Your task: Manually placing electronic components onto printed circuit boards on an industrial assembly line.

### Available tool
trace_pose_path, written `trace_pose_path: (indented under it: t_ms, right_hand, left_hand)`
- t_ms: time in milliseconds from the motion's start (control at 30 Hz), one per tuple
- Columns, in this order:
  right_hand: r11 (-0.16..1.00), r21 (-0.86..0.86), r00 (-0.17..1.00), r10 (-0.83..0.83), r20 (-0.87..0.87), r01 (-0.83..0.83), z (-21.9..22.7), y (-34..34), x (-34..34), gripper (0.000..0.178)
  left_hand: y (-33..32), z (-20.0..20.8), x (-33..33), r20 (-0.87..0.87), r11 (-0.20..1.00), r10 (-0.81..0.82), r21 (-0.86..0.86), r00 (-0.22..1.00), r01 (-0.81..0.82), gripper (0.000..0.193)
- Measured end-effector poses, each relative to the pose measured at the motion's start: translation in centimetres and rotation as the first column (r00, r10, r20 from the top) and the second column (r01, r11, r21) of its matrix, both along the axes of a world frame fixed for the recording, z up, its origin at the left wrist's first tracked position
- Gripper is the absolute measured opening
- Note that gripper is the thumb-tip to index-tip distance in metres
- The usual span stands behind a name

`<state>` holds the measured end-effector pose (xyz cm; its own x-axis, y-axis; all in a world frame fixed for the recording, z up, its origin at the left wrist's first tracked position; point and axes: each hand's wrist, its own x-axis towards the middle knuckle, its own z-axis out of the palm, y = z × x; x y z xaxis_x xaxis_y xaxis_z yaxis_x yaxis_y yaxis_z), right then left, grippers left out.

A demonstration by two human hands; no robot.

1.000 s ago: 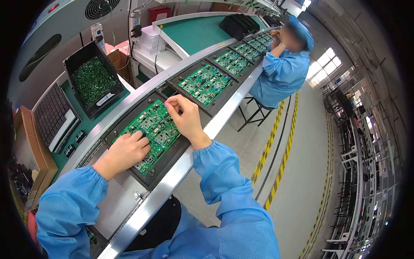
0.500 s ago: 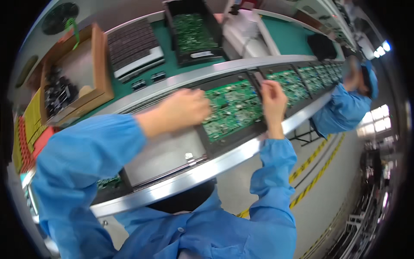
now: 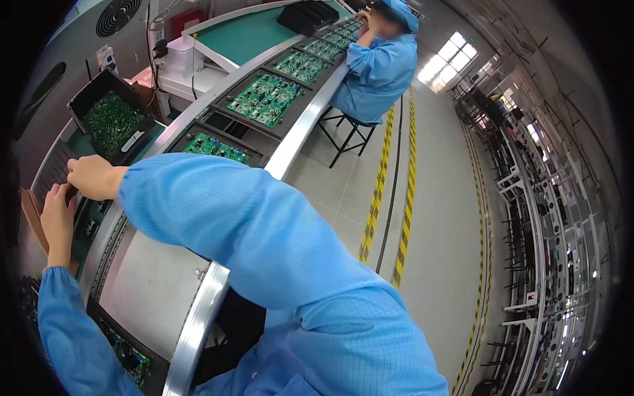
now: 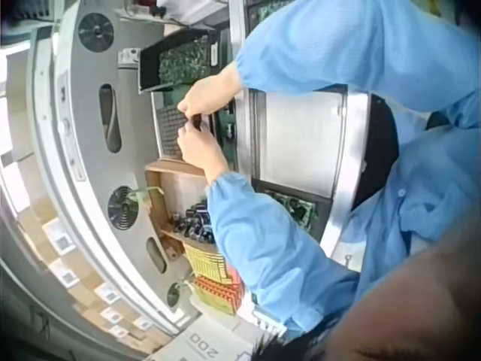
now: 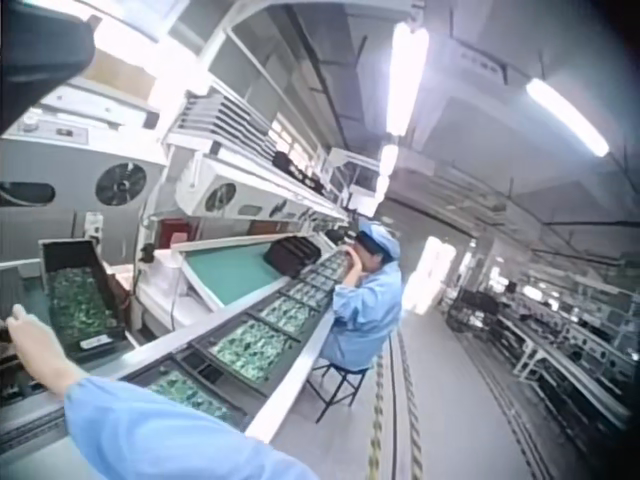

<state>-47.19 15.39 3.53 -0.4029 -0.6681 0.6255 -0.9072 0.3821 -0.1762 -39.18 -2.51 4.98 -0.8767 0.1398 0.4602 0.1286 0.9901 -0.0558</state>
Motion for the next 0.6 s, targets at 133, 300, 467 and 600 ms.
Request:
trace_pose_path:
  t_ms: [133,300,467,600]
  right_hand:
    - [1.000,-0.016,1.000,-0.017,-0.017,0.017,-1.1,-1.4,-0.8,0.015]
    - [0.995,-0.092,0.995,0.017,-0.095,-0.026,-1.5,-2.2,-0.9,0.013]
    - [0.998,0.011,0.992,0.061,-0.111,-0.060,-1.2,-2.1,-1.4,0.013]
    - [0.997,0.008,0.995,0.082,-0.056,-0.081,-0.8,-0.7,-1.9,0.014]
  left_hand:
    - [-1.4,-0.4,-1.1,0.010,1.000,0.023,-0.013,1.000,-0.023,0.025]
    - [-1.5,-1.0,-0.8,0.016,0.988,0.064,-0.145,0.998,-0.061,0.023]
    - [-2.0,-1.7,-0.6,-0.017,0.967,0.073,-0.245,0.997,-0.075,0.025]
    - [-0.9,-1.8,-1.1,-0.021,0.957,0.080,-0.280,0.997,-0.083,0.026]
